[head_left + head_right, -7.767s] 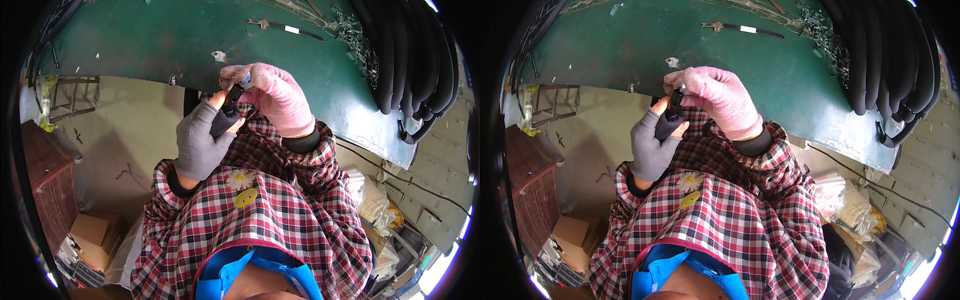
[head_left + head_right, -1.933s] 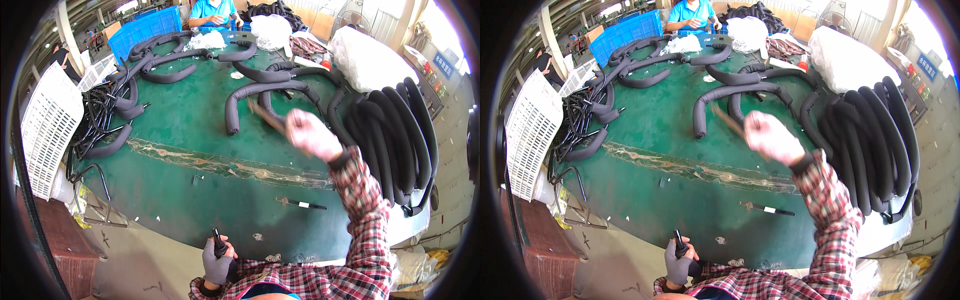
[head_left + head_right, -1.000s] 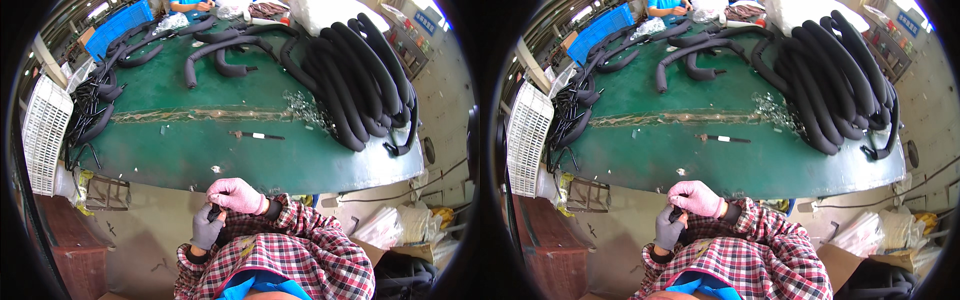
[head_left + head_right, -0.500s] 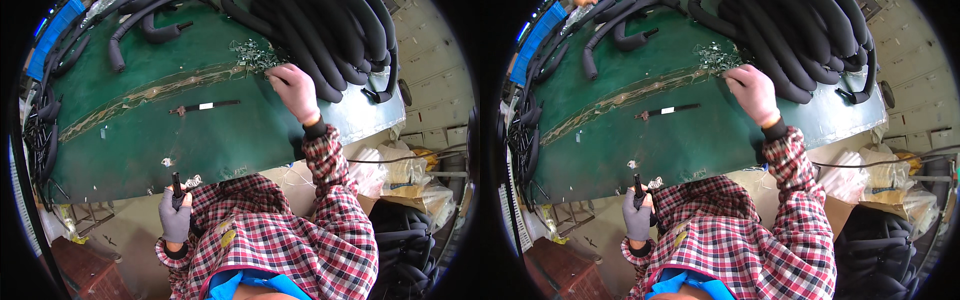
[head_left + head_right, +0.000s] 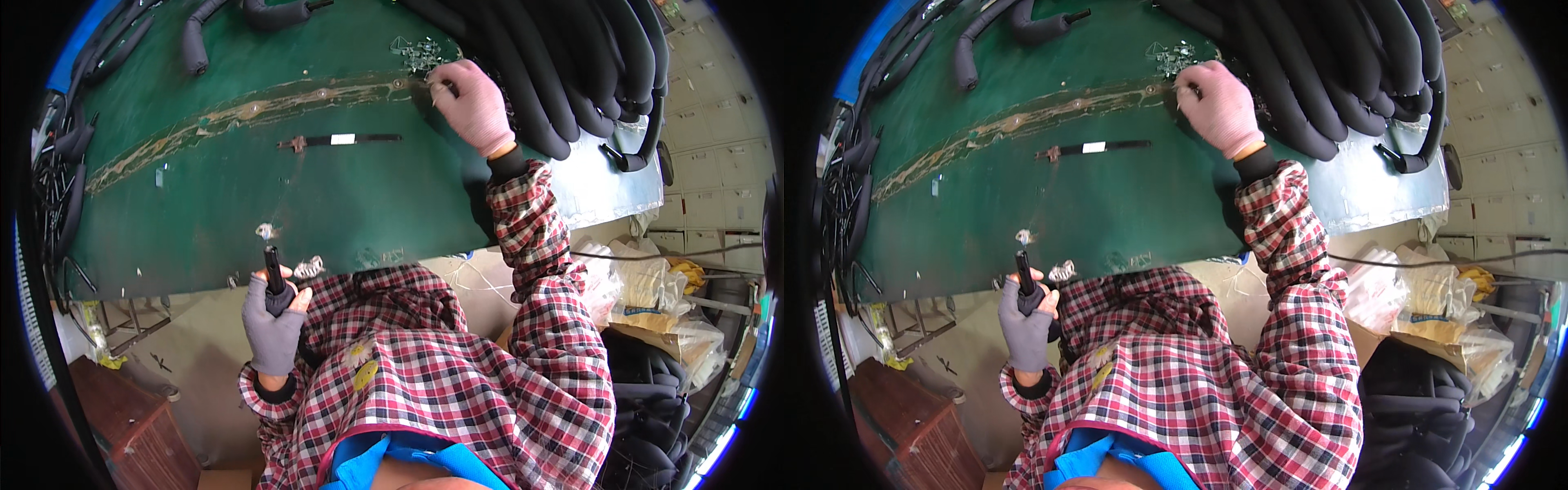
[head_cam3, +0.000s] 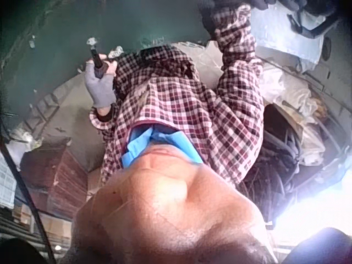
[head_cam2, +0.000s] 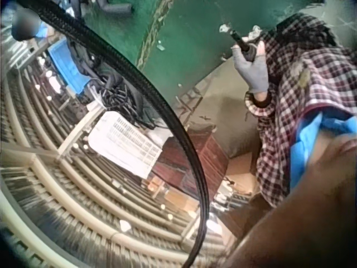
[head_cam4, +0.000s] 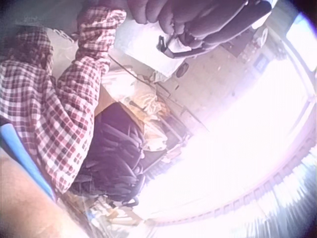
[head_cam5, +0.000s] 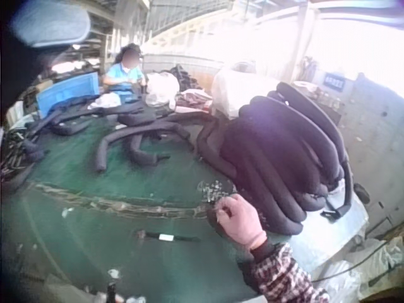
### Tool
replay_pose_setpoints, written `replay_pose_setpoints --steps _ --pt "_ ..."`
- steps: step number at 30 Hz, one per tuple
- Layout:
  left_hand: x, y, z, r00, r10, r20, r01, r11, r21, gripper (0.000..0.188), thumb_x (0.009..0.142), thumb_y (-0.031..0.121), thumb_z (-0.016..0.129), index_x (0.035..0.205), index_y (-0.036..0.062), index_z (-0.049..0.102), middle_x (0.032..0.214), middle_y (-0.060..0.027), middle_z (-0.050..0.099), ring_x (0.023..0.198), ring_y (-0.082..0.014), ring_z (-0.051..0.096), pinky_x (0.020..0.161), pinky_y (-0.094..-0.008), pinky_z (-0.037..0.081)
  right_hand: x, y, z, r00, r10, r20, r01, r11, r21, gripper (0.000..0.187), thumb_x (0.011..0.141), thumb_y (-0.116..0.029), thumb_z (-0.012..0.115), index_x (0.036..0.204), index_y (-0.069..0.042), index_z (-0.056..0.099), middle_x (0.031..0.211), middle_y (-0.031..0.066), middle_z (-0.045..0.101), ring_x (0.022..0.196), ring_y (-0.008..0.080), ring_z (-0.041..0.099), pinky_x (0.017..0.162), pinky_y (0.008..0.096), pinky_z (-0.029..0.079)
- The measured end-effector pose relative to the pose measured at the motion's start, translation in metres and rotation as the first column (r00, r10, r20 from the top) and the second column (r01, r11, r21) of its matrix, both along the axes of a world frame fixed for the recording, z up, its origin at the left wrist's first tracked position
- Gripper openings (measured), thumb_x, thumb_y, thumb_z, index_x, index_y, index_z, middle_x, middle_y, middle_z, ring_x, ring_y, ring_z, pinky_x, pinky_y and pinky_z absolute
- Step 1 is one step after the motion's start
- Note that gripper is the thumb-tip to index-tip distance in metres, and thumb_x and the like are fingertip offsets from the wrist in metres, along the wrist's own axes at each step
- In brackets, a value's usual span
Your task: The person inserts small metal connectors into the ends of black rubber hoses at a green workbench. After inserting the connectors, the person places the assembled hoses into a cardboard box.
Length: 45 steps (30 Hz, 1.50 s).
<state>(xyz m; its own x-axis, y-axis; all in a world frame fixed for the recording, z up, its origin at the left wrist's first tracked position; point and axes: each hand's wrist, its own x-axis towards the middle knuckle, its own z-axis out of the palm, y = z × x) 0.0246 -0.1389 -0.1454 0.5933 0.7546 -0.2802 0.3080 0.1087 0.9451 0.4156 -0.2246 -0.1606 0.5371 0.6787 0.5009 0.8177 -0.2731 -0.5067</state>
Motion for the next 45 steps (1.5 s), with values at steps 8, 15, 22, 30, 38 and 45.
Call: replay_pose_setpoints --steps 8,15,22,30,38,45 --pt "-0.007 -0.012 -0.004 0.995 0.103 0.013 -0.103 0.994 0.042 0.026 0.084 -0.002 0.073 0.104 0.0051 0.058 0.075 0.0040 0.053 0.065 -0.0028 0.049 0.061 -0.0212 0.042 -0.019 -0.010 -0.026 0.976 -0.195 0.096 0.202 0.977 -0.072 0.012 0.086 -0.019 0.065 0.092 -0.009 0.067 0.095 0.0119 0.066 0.087 0.0351 0.066 0.077 0.0426 0.055" --pt "-0.009 -0.012 -0.010 0.996 0.076 0.049 -0.080 0.993 0.086 0.026 0.086 -0.001 0.072 0.107 0.0046 0.058 0.076 0.0035 0.053 0.066 -0.0034 0.049 0.061 -0.0211 0.043 0.006 -0.001 -0.022 0.971 -0.182 -0.154 0.153 0.970 -0.187 0.014 0.084 -0.016 0.070 0.083 -0.002 0.070 0.074 0.0112 0.070 0.068 0.0239 0.070 0.066 0.0321 0.054" --pt "-0.004 -0.013 -0.006 0.992 0.098 0.080 -0.101 0.995 0.025 0.026 0.086 -0.004 0.070 0.108 0.0059 0.058 0.079 0.0049 0.053 0.066 -0.0019 0.048 0.060 -0.0198 0.041 0.018 -0.019 -0.024 0.855 -0.165 -0.492 0.219 0.974 0.053 0.018 0.087 -0.018 0.071 0.089 -0.001 0.071 0.070 0.0070 0.069 0.064 0.0132 0.066 0.065 0.0277 0.053" --pt "-0.003 -0.009 0.000 0.997 0.048 0.065 -0.050 0.998 0.033 0.023 0.090 -0.004 0.061 0.111 0.0039 0.055 0.090 -0.0022 0.059 0.067 -0.0044 0.053 0.060 -0.0197 0.045 -0.025 -0.034 -0.015 0.107 0.492 -0.864 0.173 0.847 0.503 0.006 0.098 -0.007 0.053 0.101 -0.004 0.058 0.096 0.0103 0.068 0.063 0.0074 0.052 0.053 0.0194 0.042" --pt "0.006 -0.020 0.016 0.972 0.146 0.186 -0.172 0.976 0.135 0.028 0.084 -0.011 0.064 0.107 0.0044 0.066 0.084 0.0065 0.053 0.071 -0.0011 0.045 0.064 -0.0178 0.038 -0.216 -0.006 -0.020 -0.269 0.598 -0.755 0.179 0.802 0.570 0.021 0.094 -0.013 0.064 0.111 -0.002 0.063 0.100 0.0049 0.065 0.077 0.0099 0.055 0.069 0.0241 0.046" --pt "0.013 -0.028 -0.014 0.942 0.165 0.291 -0.252 0.922 0.292 0.031 0.081 -0.010 0.068 0.109 0.0019 0.064 0.101 -0.0050 0.068 0.094 -0.0124 0.064 0.087 -0.0284 0.051 -0.287 0.005 -0.039 -0.646 0.546 -0.534 0.302 0.825 0.478 0.013 0.094 -0.012 0.060 0.105 -0.004 0.062 0.099 0.0016 0.061 0.091 0.0127 0.057 0.087 0.0303 0.047"
